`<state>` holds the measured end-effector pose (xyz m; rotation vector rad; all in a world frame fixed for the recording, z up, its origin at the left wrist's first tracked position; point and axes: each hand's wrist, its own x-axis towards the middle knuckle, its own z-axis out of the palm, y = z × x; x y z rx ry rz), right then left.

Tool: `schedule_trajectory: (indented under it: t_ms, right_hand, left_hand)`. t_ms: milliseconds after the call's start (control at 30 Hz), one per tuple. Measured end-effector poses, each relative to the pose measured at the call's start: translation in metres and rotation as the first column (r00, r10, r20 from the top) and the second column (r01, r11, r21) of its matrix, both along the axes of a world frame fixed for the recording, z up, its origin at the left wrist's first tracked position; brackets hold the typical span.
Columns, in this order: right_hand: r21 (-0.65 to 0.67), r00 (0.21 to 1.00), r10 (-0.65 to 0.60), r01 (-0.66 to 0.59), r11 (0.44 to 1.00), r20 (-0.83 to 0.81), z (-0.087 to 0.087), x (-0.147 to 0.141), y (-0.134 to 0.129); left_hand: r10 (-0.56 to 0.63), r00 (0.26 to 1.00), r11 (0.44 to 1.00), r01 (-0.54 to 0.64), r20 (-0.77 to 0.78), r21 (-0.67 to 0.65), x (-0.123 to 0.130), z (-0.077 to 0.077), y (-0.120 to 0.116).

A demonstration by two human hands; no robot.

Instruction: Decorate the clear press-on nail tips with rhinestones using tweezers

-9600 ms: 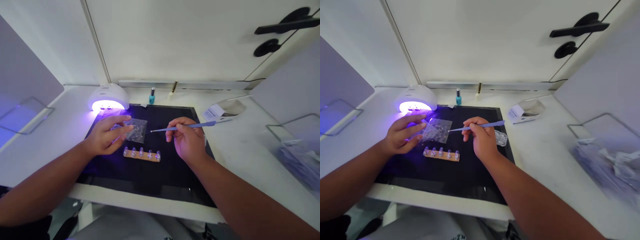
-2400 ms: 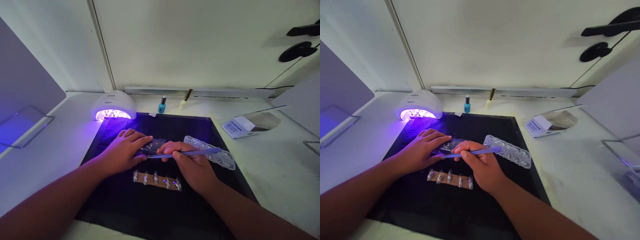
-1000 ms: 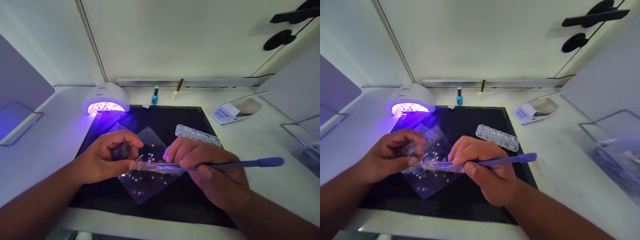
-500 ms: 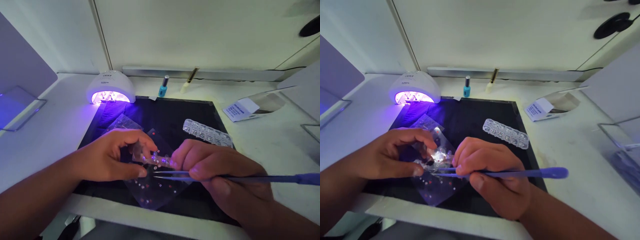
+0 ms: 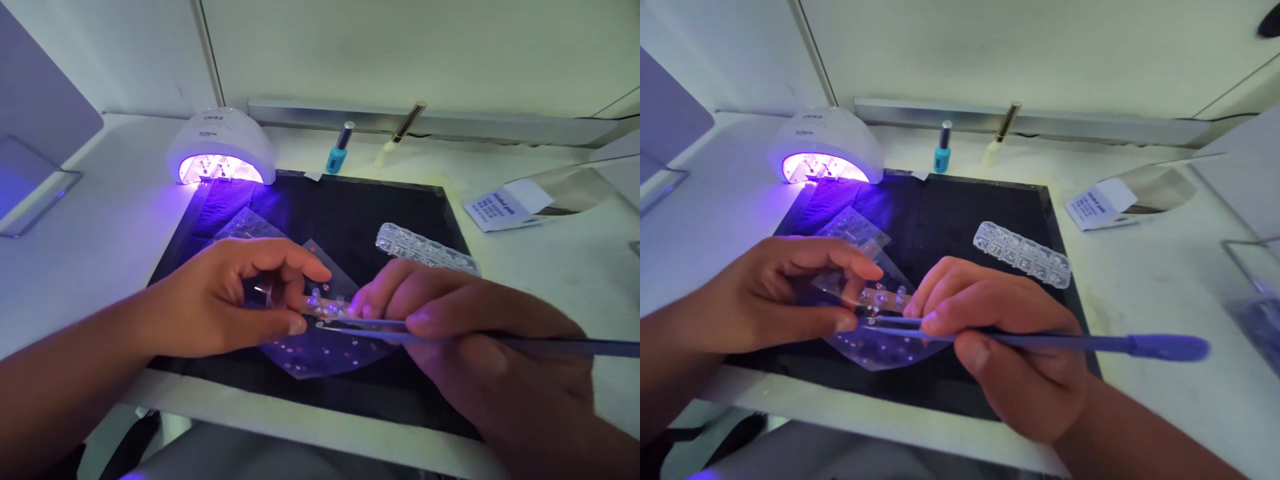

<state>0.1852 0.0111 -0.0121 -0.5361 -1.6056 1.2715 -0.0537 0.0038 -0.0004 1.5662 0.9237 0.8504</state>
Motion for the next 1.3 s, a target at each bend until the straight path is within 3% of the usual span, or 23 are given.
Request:
schedule_trajectory:
  t_ms: [300,800,1067,1300]
  right_hand:
    - [-0.104,0.978,-0.082,0.063,0.993,-0.190,-0.003,0.000,0.013]
    - [-0.011,0.964,-0.171,0.172,0.985,-0.202,-0.004,-0.004,0.014]
    - [0.022,0.954,-0.179,0.189,0.982,-0.242,-0.006,-0.003,0.018]
    - [0.036,0.959,-0.167,0.180,0.983,-0.228,-0.004,-0.002,0.021]
  left_hand:
    - [0.117,0.980,0.992,-0.122,0.163,0.022,-0.006,-0.005,0.009]
    - [0.141,0.907,0.987,-0.162,0.397,0.019,-0.002,-0.014,0.011]
    - [0.055,0.962,0.985,-0.097,0.268,0.146,-0.006,-0.021,0.011]
    - [0.087,0.964,0.972,-0.137,0.251,0.190,-0.004,-0.023,0.013]
